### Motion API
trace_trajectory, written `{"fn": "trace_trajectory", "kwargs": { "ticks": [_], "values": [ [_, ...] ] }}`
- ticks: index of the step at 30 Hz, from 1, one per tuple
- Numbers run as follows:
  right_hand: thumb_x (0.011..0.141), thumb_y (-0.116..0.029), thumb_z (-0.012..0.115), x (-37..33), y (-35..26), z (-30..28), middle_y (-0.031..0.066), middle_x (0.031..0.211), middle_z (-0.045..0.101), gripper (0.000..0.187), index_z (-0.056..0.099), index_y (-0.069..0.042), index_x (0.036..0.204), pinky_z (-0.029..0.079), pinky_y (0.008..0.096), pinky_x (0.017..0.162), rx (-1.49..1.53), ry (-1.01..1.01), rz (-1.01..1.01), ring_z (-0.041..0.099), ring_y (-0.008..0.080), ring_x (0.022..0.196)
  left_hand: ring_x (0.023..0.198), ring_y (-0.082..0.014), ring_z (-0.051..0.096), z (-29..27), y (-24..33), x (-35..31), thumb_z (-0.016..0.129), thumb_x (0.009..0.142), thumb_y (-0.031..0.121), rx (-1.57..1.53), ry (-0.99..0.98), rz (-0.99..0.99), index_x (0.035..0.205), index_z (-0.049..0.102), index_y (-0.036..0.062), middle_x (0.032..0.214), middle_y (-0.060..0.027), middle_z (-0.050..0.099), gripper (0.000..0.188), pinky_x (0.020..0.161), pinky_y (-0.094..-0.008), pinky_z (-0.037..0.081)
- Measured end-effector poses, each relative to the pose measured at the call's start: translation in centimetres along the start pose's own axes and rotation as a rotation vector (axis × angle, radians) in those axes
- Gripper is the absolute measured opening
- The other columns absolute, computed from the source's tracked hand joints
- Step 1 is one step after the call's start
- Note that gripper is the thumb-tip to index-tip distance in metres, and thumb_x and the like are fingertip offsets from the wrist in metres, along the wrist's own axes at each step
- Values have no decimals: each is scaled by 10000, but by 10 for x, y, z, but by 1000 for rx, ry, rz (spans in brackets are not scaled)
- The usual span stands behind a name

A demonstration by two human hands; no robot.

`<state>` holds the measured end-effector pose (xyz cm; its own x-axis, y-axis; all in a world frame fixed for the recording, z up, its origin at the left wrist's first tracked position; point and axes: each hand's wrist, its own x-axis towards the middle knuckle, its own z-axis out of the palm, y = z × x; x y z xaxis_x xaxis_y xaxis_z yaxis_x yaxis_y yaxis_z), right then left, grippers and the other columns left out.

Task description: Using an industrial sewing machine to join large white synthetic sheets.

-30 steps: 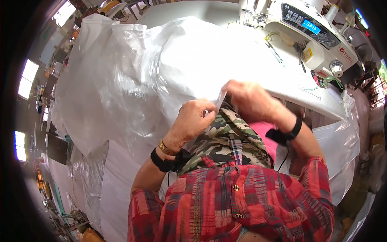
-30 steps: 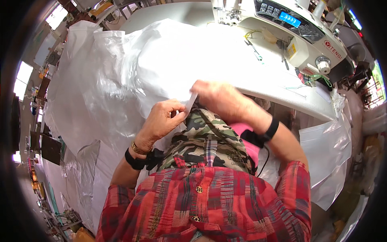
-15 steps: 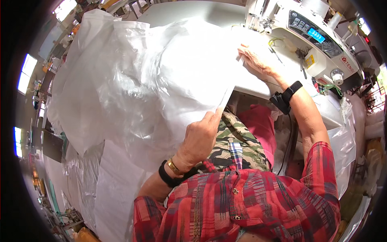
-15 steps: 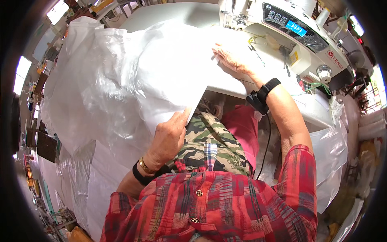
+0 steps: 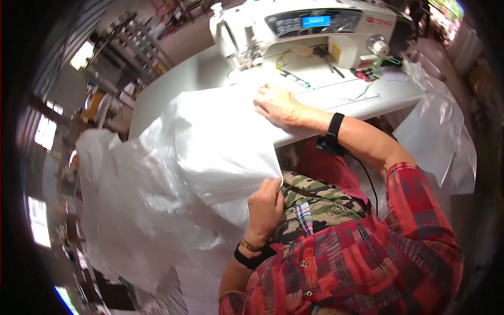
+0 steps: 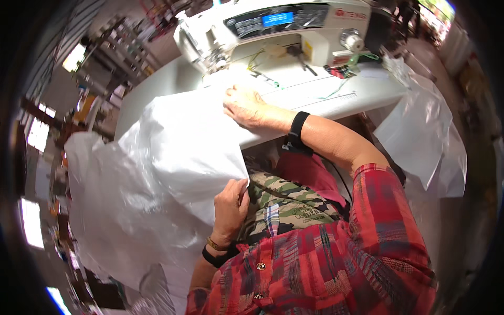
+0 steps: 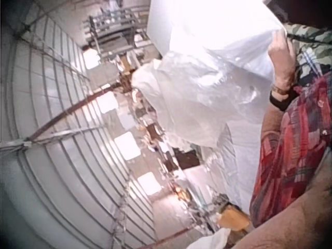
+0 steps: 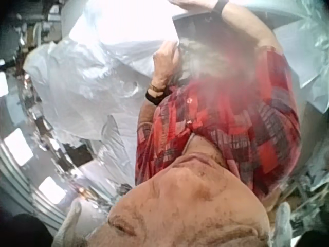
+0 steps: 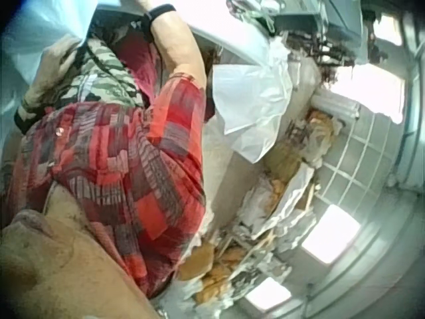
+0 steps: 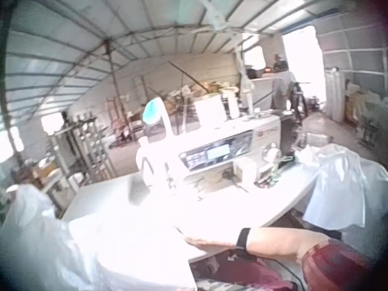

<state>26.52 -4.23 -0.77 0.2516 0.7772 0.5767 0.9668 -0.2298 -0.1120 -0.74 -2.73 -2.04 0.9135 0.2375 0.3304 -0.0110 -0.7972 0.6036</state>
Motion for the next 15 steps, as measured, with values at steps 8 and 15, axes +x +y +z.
{"fn": "trace_trajectory", "kwargs": {
  "ticks": [8,15],
  "values": [
    [877,-291,633,-8,-1,-12,124,969,606,244,593,-56,929,409,435,888,36,-64,79,558,295,1012,697,-361,610,5,-9,28,626,792,34,97,14,85,962,641,26,837,-148,591,171,612,-427,478],
    [884,-275,627,-5,-2,-15,126,989,616,247,600,-43,963,407,424,893,101,-122,91,558,294,1035,635,-344,603,-7,-13,91,608,796,46,117,90,102,809,636,7,732,-157,595,50,588,-420,467]
  ]
}}
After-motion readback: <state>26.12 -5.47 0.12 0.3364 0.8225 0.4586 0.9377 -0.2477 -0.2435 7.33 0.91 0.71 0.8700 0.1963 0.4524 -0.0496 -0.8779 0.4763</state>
